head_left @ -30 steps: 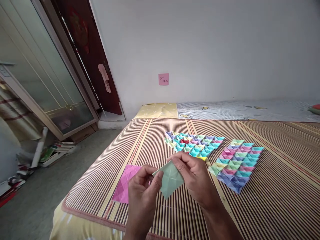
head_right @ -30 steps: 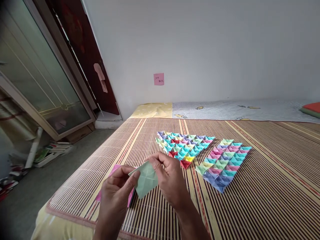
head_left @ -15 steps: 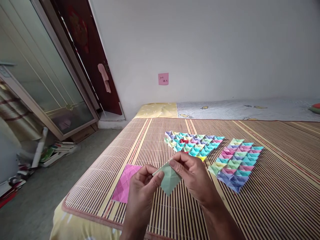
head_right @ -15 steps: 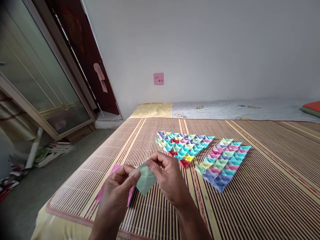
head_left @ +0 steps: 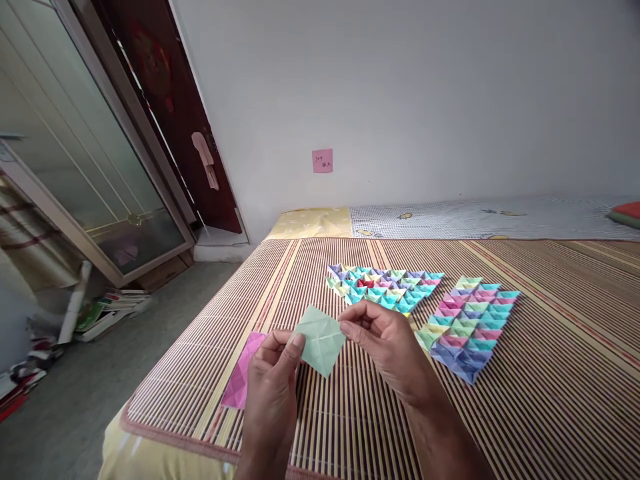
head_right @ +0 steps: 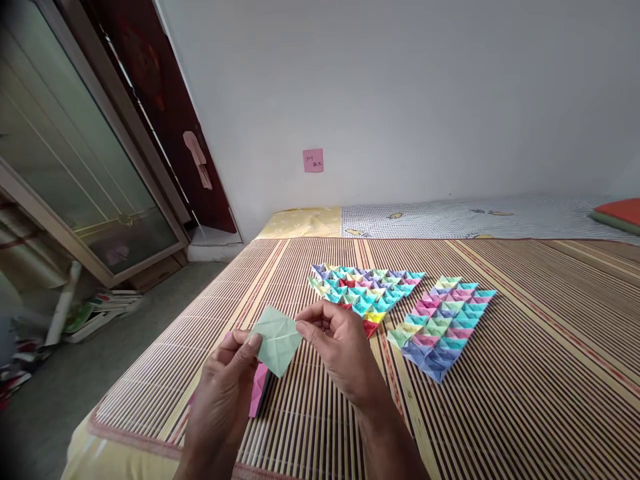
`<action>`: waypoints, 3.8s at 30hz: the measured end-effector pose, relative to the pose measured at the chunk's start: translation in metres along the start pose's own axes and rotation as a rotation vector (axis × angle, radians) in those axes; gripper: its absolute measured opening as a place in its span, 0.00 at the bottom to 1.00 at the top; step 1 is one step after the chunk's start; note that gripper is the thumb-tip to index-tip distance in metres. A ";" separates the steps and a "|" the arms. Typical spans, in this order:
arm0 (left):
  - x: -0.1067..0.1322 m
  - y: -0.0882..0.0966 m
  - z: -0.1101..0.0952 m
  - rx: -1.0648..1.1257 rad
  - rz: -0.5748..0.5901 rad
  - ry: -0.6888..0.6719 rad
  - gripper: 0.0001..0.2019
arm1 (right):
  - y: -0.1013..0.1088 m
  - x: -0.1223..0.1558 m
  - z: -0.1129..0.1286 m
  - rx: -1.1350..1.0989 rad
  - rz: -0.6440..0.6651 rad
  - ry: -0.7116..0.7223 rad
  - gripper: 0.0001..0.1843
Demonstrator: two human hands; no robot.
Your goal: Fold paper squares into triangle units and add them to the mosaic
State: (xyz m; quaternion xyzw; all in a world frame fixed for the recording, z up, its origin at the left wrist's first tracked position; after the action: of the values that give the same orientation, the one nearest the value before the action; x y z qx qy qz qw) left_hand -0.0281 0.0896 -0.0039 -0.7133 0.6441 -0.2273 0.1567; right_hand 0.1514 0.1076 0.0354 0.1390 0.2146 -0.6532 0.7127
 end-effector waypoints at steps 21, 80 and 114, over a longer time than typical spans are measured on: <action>0.006 0.017 -0.017 -0.122 -0.193 -0.296 0.13 | -0.015 0.002 0.004 0.203 0.032 0.057 0.13; 0.009 0.008 -0.036 -0.348 -0.101 -0.261 0.08 | -0.020 0.004 0.004 0.174 -0.076 0.140 0.12; 0.018 -0.003 -0.037 -0.346 -0.057 -0.281 0.07 | -0.035 0.011 0.010 0.159 -0.047 0.205 0.12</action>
State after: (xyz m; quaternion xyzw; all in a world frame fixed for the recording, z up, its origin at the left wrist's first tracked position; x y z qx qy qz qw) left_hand -0.0435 0.0745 0.0311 -0.7722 0.6249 -0.0162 0.1138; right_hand 0.1183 0.0894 0.0420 0.2559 0.2369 -0.6670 0.6584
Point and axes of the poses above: each hand's wrist, its own x-axis away from the middle knuckle, its own y-axis out of the back of the hand, z = x × y, the point moved 9 cm from there along -x, towards the middle knuckle, and after that the axes turned 11 degrees about y, right-handed, at the moved point
